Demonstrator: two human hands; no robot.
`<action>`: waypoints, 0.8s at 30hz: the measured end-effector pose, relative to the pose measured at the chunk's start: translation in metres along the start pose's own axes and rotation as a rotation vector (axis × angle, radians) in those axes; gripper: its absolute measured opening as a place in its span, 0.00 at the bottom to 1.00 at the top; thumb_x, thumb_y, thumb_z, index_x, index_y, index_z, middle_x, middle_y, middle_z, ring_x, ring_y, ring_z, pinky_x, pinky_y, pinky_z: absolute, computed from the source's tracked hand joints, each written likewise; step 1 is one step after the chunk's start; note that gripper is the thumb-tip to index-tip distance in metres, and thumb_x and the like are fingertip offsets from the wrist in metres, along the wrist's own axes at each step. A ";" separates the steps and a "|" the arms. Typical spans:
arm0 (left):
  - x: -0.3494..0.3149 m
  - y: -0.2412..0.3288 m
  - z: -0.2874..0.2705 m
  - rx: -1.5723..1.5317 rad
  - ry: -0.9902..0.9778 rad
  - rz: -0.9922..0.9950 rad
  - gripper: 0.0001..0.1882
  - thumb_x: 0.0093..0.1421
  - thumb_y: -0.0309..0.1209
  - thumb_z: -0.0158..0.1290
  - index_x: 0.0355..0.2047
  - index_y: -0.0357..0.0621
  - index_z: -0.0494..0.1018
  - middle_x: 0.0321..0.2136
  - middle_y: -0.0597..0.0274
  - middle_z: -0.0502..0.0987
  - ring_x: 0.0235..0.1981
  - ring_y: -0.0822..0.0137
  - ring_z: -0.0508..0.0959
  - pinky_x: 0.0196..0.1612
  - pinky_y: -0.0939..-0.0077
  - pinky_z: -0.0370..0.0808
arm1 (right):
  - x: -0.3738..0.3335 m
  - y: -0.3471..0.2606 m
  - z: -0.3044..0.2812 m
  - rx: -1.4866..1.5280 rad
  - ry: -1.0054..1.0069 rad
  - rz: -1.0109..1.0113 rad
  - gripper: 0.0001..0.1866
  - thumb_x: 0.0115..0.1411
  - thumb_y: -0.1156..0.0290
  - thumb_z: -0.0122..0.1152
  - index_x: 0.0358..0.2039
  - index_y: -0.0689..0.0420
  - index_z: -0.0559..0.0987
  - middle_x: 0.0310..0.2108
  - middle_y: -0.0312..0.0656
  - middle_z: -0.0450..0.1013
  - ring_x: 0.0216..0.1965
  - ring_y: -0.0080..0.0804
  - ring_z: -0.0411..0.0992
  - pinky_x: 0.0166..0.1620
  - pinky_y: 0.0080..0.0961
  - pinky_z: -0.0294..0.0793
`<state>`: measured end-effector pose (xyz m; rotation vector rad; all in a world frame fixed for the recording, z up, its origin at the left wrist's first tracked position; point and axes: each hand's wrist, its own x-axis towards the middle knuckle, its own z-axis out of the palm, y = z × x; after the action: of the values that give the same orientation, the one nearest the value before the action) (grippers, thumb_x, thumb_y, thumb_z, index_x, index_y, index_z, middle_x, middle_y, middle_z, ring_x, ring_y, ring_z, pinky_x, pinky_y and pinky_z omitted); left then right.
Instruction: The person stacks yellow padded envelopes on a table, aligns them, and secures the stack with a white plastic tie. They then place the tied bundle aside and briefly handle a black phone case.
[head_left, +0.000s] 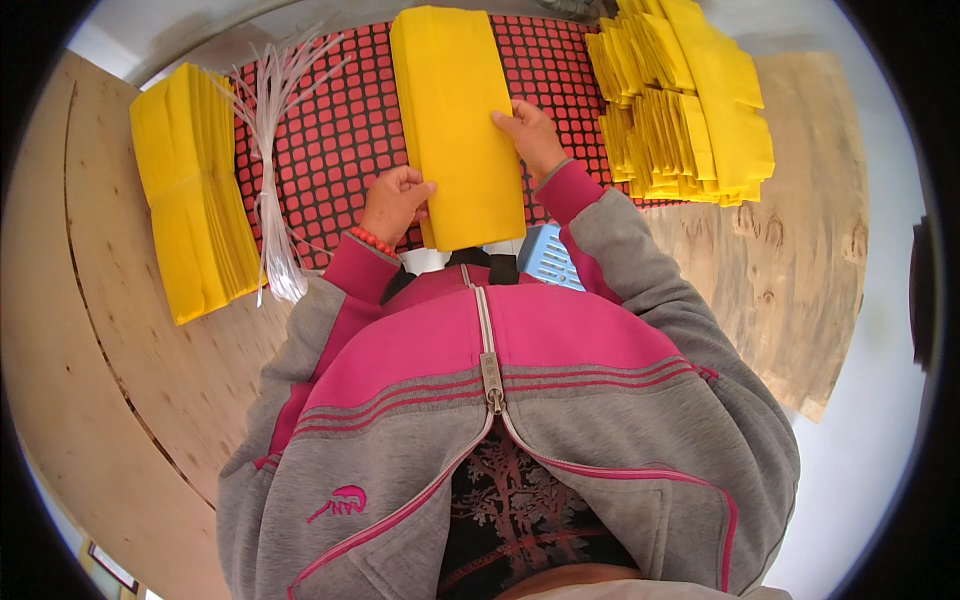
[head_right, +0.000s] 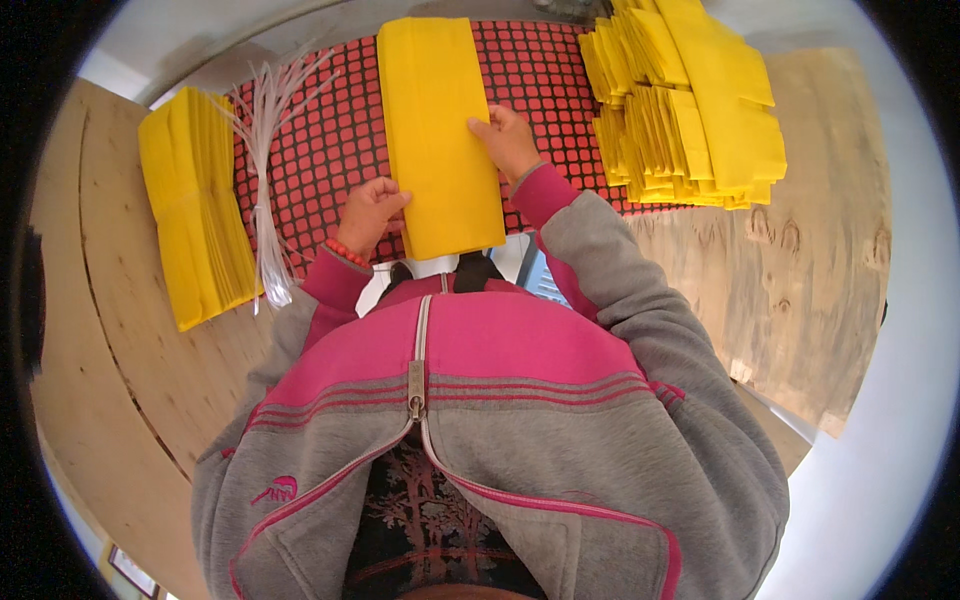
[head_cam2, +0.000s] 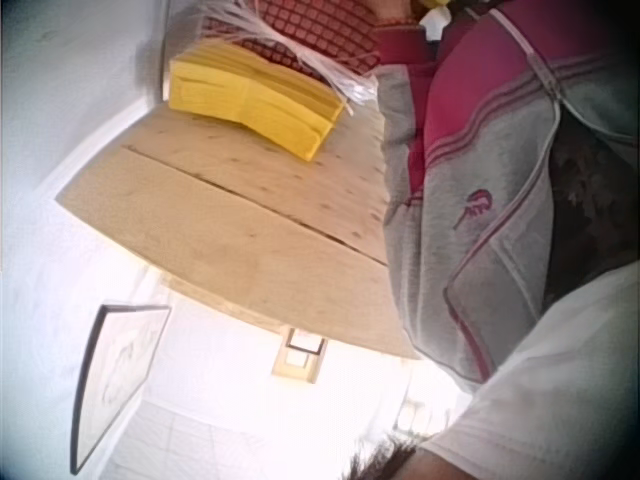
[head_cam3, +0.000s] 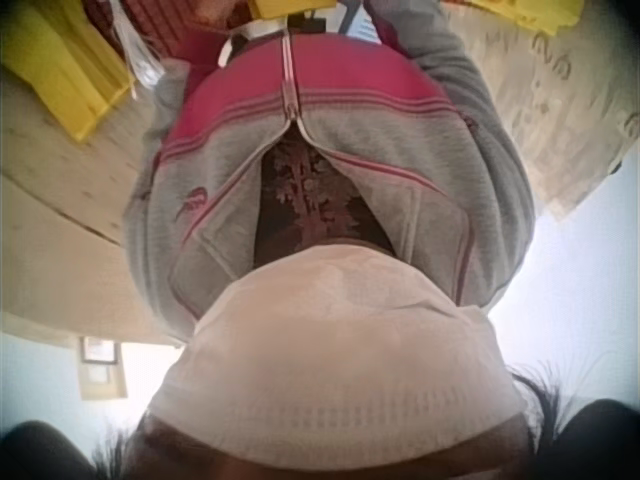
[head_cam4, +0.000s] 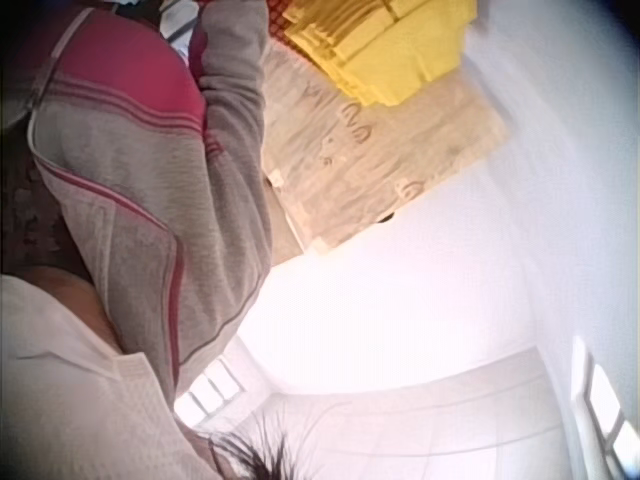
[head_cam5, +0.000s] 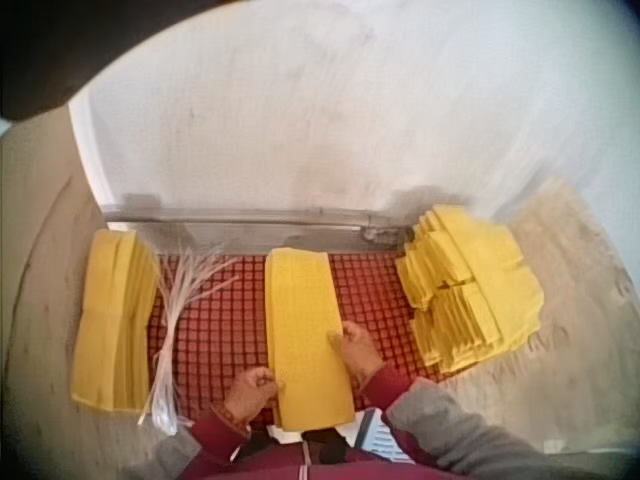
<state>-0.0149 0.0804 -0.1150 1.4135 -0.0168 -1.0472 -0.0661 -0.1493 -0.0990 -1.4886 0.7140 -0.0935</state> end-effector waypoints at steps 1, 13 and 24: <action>0.000 -0.001 0.001 -0.015 0.007 0.022 0.07 0.59 0.27 0.54 0.35 0.39 0.70 0.25 0.67 0.76 0.24 0.78 0.76 0.26 0.85 0.72 | -0.002 -0.003 0.000 -0.033 0.004 0.005 0.12 0.63 0.70 0.55 0.44 0.63 0.74 0.34 0.37 0.76 0.31 0.20 0.73 0.34 0.18 0.72; 0.001 -0.004 -0.006 0.071 0.075 0.056 0.09 0.57 0.29 0.56 0.35 0.37 0.71 0.24 0.65 0.76 0.23 0.77 0.75 0.26 0.84 0.71 | -0.002 -0.001 -0.005 -0.171 -0.028 -0.048 0.15 0.62 0.66 0.57 0.43 0.64 0.75 0.29 0.35 0.75 0.27 0.18 0.71 0.29 0.17 0.70; -0.002 -0.016 -0.018 0.304 0.295 0.217 0.14 0.57 0.33 0.58 0.36 0.33 0.73 0.30 0.60 0.78 0.30 0.74 0.77 0.32 0.81 0.73 | -0.004 0.020 -0.026 -0.600 0.056 -0.280 0.15 0.57 0.60 0.59 0.38 0.59 0.78 0.31 0.44 0.78 0.33 0.36 0.76 0.37 0.31 0.74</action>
<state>-0.0153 0.0989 -0.1307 1.7873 -0.1162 -0.6685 -0.0895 -0.1679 -0.1135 -2.1656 0.5992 -0.1424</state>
